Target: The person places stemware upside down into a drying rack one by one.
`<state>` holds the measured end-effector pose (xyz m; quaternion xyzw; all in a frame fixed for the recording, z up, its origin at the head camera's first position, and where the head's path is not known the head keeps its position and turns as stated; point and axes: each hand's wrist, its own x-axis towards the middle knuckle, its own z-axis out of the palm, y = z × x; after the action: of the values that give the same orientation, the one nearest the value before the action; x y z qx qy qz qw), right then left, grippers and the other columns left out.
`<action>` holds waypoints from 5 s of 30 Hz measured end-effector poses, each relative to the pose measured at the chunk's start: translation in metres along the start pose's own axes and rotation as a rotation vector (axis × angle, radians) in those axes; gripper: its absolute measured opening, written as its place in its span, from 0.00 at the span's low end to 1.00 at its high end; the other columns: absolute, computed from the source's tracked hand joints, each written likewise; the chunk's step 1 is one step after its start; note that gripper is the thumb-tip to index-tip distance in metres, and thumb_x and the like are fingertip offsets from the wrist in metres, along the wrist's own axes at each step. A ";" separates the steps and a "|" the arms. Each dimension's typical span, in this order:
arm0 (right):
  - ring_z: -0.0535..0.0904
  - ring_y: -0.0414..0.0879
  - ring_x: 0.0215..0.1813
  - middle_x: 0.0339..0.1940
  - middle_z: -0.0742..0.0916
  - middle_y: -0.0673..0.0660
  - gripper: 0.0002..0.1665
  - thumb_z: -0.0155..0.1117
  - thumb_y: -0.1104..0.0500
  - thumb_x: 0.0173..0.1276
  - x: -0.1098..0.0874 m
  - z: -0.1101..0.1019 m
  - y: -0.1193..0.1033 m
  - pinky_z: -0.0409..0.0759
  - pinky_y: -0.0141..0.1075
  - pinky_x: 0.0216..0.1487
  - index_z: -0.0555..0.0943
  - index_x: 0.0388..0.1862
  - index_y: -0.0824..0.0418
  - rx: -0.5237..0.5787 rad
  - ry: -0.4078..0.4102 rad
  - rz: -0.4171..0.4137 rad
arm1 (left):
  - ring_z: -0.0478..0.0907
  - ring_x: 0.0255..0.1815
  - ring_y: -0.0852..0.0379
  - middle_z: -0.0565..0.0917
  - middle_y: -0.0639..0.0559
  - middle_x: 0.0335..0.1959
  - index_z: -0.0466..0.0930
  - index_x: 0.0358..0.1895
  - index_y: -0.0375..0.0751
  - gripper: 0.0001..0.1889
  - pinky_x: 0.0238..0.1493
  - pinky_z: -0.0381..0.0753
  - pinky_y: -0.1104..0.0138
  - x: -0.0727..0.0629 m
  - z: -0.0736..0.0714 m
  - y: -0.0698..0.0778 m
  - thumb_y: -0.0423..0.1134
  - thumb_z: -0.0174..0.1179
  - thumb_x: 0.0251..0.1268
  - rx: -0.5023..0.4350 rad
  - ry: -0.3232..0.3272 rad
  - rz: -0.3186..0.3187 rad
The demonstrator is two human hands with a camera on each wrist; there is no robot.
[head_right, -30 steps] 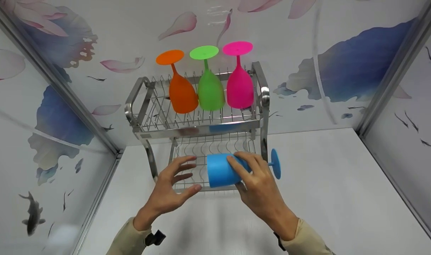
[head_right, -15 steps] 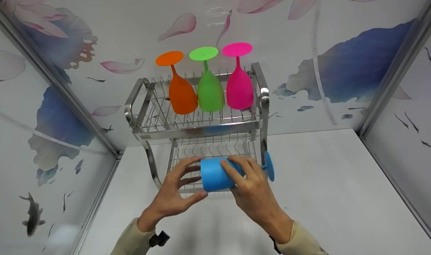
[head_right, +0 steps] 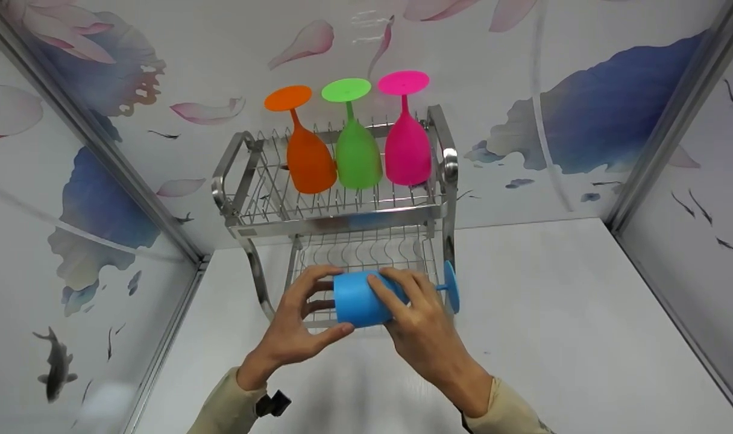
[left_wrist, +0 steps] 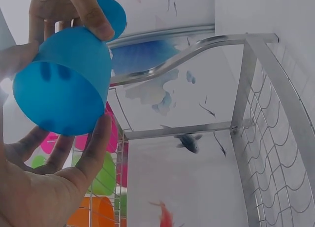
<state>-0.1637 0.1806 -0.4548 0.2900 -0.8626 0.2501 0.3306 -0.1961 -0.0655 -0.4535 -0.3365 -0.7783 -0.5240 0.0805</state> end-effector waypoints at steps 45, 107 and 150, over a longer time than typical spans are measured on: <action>0.71 0.50 0.81 0.81 0.74 0.54 0.36 0.59 0.67 0.82 -0.017 0.028 -0.002 0.79 0.42 0.76 0.64 0.85 0.57 1.395 0.067 0.617 | 0.78 0.65 0.46 0.73 0.48 0.68 0.62 0.68 0.45 0.39 0.55 0.92 0.57 -0.003 0.000 0.012 0.52 0.74 0.58 -0.019 -0.031 -0.143; 0.76 0.63 0.76 0.75 0.79 0.63 0.42 0.74 0.59 0.73 0.205 -0.056 -0.036 0.74 0.61 0.78 0.68 0.82 0.65 0.638 -0.427 0.261 | 0.91 0.42 0.48 0.88 0.44 0.51 0.80 0.63 0.43 0.20 0.44 0.94 0.59 -0.048 -0.087 -0.137 0.31 0.70 0.71 0.308 0.496 -0.474; 0.75 0.57 0.78 0.79 0.76 0.61 0.38 0.65 0.57 0.81 0.314 0.069 -0.047 0.74 0.55 0.79 0.64 0.83 0.64 0.601 -0.355 0.376 | 0.92 0.41 0.48 0.88 0.43 0.47 0.80 0.63 0.39 0.21 0.41 0.94 0.61 -0.050 -0.095 -0.140 0.29 0.70 0.70 0.283 0.458 -0.471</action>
<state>-0.3544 -0.0006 -0.2649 0.2499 -0.8328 0.4933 0.0250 -0.2645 -0.2015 -0.5421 -0.0074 -0.8610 -0.4772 0.1757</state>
